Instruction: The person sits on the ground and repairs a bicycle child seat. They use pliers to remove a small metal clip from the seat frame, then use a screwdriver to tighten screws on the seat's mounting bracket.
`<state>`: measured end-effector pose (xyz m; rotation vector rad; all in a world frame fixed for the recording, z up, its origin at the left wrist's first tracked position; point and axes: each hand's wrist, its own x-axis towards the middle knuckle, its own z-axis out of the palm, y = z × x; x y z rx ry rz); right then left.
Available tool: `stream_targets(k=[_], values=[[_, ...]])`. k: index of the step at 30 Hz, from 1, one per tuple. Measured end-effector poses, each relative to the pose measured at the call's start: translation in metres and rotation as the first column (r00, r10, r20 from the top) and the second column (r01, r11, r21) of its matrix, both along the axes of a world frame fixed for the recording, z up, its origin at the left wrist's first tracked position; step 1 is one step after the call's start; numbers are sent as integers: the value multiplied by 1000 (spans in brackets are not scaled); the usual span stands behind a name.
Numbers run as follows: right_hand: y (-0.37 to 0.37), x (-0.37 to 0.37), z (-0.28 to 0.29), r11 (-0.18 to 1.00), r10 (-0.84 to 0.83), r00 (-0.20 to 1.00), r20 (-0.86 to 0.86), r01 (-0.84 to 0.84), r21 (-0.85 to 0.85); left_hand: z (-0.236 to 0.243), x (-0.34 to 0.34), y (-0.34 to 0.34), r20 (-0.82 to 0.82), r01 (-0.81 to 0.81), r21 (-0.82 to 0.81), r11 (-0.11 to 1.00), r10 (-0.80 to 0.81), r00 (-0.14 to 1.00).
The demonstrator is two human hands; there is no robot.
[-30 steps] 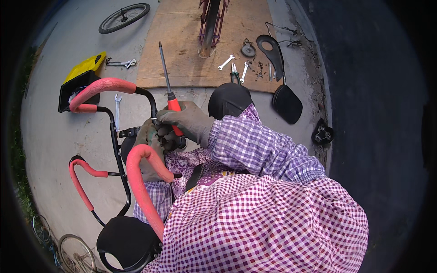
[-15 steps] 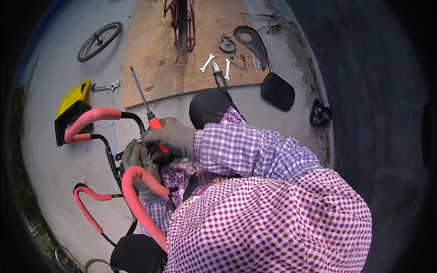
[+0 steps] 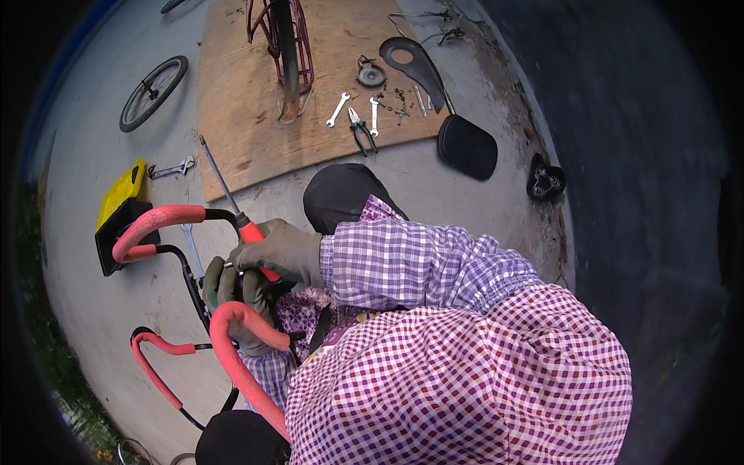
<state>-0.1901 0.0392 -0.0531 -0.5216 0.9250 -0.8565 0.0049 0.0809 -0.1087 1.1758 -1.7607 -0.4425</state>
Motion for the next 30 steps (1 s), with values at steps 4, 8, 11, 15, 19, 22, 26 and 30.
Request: stream_targets(k=[4,8,11,15,19,22,26,30], values=[[0,-2,5,1000,1,999,-42,-1,8,16,-1,-2,103,24,18,1000,-26,994],[1,-12,24,999,-51,998,36,52,-9,40,-11,10,191,57,53,997,-66,979],[1,-35,45,998,-63,990,125,61,20,55,-27,11,190,97,103,990,-115,975],[7,-92,59,990,-141,959,246,143,11,72,-41,0,283,119,270,955,-197,939],[15,-163,40,940,-313,932,184,331,-78,96,-50,-3,450,101,334,937,-253,857],[9,-227,-7,884,-465,882,73,467,-4,105,-60,-6,560,93,278,956,-240,793],[6,-289,-110,614,-732,660,-168,746,256,103,-60,-7,599,31,359,933,-256,759],[8,-340,-223,410,-794,518,-318,843,349,74,-43,0,653,-20,376,926,-249,715]])
